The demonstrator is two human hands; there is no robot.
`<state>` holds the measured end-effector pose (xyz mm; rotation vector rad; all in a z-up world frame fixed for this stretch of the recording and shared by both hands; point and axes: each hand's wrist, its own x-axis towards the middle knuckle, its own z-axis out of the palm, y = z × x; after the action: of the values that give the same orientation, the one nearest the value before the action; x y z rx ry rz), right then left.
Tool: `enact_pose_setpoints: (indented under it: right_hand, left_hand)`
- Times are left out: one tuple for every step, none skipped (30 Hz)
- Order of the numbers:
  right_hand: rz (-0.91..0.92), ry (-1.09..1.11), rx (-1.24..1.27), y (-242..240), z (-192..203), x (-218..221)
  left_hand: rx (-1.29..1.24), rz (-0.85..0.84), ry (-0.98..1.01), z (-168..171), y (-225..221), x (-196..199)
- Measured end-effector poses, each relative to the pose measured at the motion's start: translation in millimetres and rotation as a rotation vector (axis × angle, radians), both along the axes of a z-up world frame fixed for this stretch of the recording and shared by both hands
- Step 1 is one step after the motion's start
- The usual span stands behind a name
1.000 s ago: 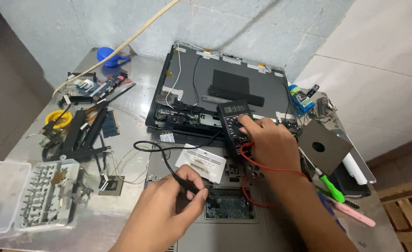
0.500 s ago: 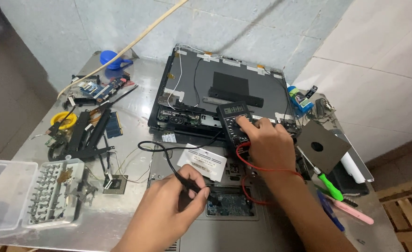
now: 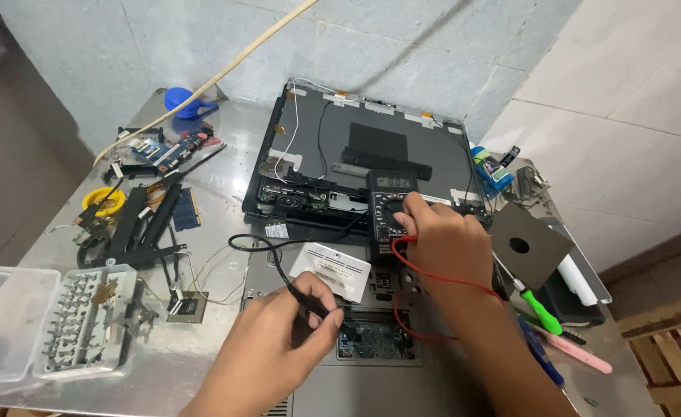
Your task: Using a digital multimeter to test electrical components and circuits on a laptop motherboard for diagnostic purposes.
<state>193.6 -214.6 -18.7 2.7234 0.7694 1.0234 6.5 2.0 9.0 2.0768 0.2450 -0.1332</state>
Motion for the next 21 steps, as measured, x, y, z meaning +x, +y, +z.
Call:
enact_pose_setpoints:
  right_hand:
    - [0.0,-0.001,0.0,2,1,-2]
    - [-0.01,0.047,0.054,3,3,-3]
    - [-0.019,0.095,0.108,4,4,-5]
    - [-0.021,0.095,0.11,3,11,-10]
    - [-0.017,0.244,0.242,3,17,-15]
    - [-0.009,0.396,0.373,4,24,-19]
    - [-0.007,0.398,0.375,2,38,-29]
    - [0.019,0.461,0.503,-1,51,-40]
    - [0.044,0.523,0.632,-5,65,-51]
    - [0.043,0.526,0.633,-10,71,-69]
    - [0.228,0.705,1.034,-16,77,-88]
    - [0.421,0.875,1.439,-21,83,-106]
    - [0.42,0.877,1.442,-34,68,-106]
    - [0.368,0.853,1.47,-46,53,-105]
    - [0.316,0.829,1.498,-59,38,-104]
    - [0.311,0.83,1.5,-66,29,-108]
    - [0.266,0.855,1.566,-74,20,-112]
    - [0.217,0.88,1.629,-82,11,-116]
    - [0.209,0.883,1.626,-79,8,-122]
    - [0.177,0.86,1.618,-75,3,-126]
    - [0.146,0.838,1.609,-71,-2,-130]
  left_hand:
    - [0.0,0.0,-0.001,0,0,0]
    - [0.002,0.009,-0.002,-1,0,0]
    - [0.005,0.018,-0.002,-1,0,0]
    - [0.007,0.016,-0.003,3,-1,-1]
    - [0.003,0.01,0.033,8,-2,-1]
    - [-0.001,0.008,0.071,13,-2,-1]
    - [0.002,0.01,0.073,14,-1,0]
    - [-0.006,0.01,0.082,15,-1,-1]
    - [-0.013,0.009,0.091,15,-2,0]
    - [-0.012,0.009,0.094,14,-1,0]
    - [-0.035,0.02,0.074,12,-2,0]
    - [-0.056,0.032,0.055,10,-1,1]
    - [-0.054,0.031,0.058,10,-1,1]
    - [-0.079,0.051,0.06,9,-1,1]
    - [-0.105,0.07,0.062,8,-1,3]
    - [-0.105,0.068,0.066,3,0,3]
    - [-0.121,0.086,0.013,-2,1,3]
    - [-0.142,0.104,-0.038,-8,1,3]
    - [-0.147,0.103,-0.032,-10,0,4]
    - [-0.118,0.111,0.0,-11,1,5]
    - [-0.09,0.119,0.031,-12,2,6]
